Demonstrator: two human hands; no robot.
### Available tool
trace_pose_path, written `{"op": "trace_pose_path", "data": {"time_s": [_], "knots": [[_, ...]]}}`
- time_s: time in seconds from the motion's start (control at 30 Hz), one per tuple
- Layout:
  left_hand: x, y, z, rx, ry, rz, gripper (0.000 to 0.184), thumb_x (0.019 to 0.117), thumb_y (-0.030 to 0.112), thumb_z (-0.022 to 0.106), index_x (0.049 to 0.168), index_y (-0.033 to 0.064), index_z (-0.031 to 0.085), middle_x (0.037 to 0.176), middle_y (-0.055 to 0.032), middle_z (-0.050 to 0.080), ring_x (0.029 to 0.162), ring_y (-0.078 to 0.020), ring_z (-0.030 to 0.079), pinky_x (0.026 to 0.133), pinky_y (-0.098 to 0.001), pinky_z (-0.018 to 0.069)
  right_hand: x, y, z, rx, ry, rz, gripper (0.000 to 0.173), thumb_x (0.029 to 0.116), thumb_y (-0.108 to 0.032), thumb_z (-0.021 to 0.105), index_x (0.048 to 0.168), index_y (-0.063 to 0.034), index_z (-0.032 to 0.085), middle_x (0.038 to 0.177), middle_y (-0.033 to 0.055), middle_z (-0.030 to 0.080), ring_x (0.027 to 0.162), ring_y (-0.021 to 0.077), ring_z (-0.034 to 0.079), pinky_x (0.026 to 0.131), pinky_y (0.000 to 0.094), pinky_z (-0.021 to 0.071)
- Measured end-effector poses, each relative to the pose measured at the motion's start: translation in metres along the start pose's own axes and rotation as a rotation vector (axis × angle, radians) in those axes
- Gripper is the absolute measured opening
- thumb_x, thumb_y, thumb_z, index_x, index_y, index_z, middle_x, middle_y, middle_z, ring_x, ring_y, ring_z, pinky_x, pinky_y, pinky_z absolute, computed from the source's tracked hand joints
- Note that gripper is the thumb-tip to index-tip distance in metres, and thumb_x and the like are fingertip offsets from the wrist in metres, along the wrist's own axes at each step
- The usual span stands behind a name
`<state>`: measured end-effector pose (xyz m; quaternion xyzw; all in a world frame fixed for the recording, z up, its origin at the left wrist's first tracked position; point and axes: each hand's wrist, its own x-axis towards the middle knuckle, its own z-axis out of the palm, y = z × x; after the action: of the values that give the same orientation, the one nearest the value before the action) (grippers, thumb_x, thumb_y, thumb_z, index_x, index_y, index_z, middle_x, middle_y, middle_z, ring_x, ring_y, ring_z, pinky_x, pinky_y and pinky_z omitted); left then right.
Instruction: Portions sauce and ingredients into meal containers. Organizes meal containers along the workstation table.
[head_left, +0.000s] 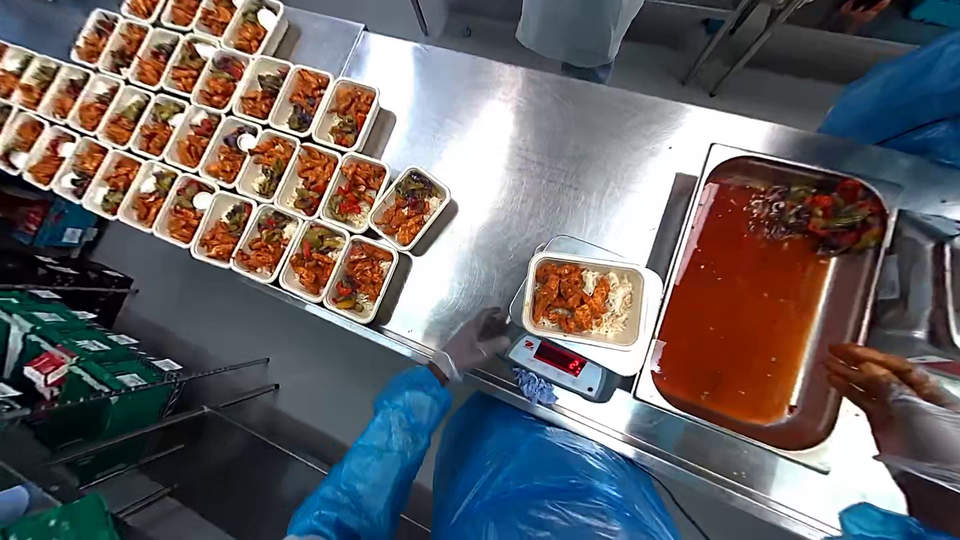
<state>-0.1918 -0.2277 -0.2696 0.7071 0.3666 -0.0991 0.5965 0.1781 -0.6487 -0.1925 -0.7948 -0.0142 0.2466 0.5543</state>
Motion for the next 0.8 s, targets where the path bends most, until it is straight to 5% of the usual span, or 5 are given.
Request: {"op": "trace_pose_path", "data": {"time_s": [0.1,0.23,0.67,0.73,0.8], "knots": [[-0.009,-0.014,0.027,0.086,-0.046,-0.057,0.108,0.0755,0.030,0.092,0.163,0.0208,0.029,0.153,-0.0176,0.046,0.133,-0.0301,0.055,0.107,-0.0516,0.0511,-0.021,-0.036,0.037,-0.044,0.142,0.082,0.030,0.1054,-0.013,0.047,0.130,0.0010,0.055,0.119,0.0065,0.066,0.100,0.0118,0.069,0.090,0.0294,0.0567],[-0.004,-0.012,0.044,0.237,0.075,-0.082,0.125,0.0643,0.042,0.097,0.164,0.0205,0.026,0.150,-0.0202,0.046,0.135,-0.0368,0.050,0.108,-0.0548,0.0479,-0.011,-0.006,0.021,-0.005,0.040,0.029,0.029,0.1040,-0.016,0.049,0.128,-0.0031,0.058,0.123,0.0049,0.069,0.104,0.0127,0.071,0.090,0.0287,0.0596],[0.008,-0.016,0.067,0.412,0.203,-0.118,0.122,0.0648,0.059,0.090,0.163,0.0196,0.029,0.141,-0.0216,0.053,0.128,-0.0391,0.054,0.106,-0.0554,0.0480,-0.013,0.000,0.021,-0.016,0.077,0.059,0.027,0.1046,-0.012,0.050,0.128,-0.0036,0.062,0.121,0.0060,0.071,0.100,0.0127,0.071,0.088,0.0277,0.0591],[0.004,-0.014,0.060,0.311,0.195,-0.075,0.126,0.0627,0.054,0.094,0.164,0.0208,0.026,0.144,-0.0228,0.049,0.132,-0.0399,0.050,0.107,-0.0561,0.0474,-0.012,-0.002,0.021,-0.031,0.071,0.054,0.028,0.1040,-0.011,0.051,0.129,-0.0030,0.061,0.124,0.0067,0.070,0.101,0.0132,0.071,0.089,0.0283,0.0590],[-0.006,-0.007,0.046,0.147,0.217,0.011,0.113,0.0714,0.040,0.093,0.162,0.0194,0.029,0.152,-0.0246,0.044,0.136,-0.0404,0.049,0.108,-0.0578,0.0481,-0.010,-0.004,0.020,-0.069,0.055,0.036,0.030,0.1036,-0.009,0.052,0.132,-0.0022,0.059,0.126,0.0076,0.068,0.104,0.0129,0.070,0.091,0.0300,0.0586]]}}
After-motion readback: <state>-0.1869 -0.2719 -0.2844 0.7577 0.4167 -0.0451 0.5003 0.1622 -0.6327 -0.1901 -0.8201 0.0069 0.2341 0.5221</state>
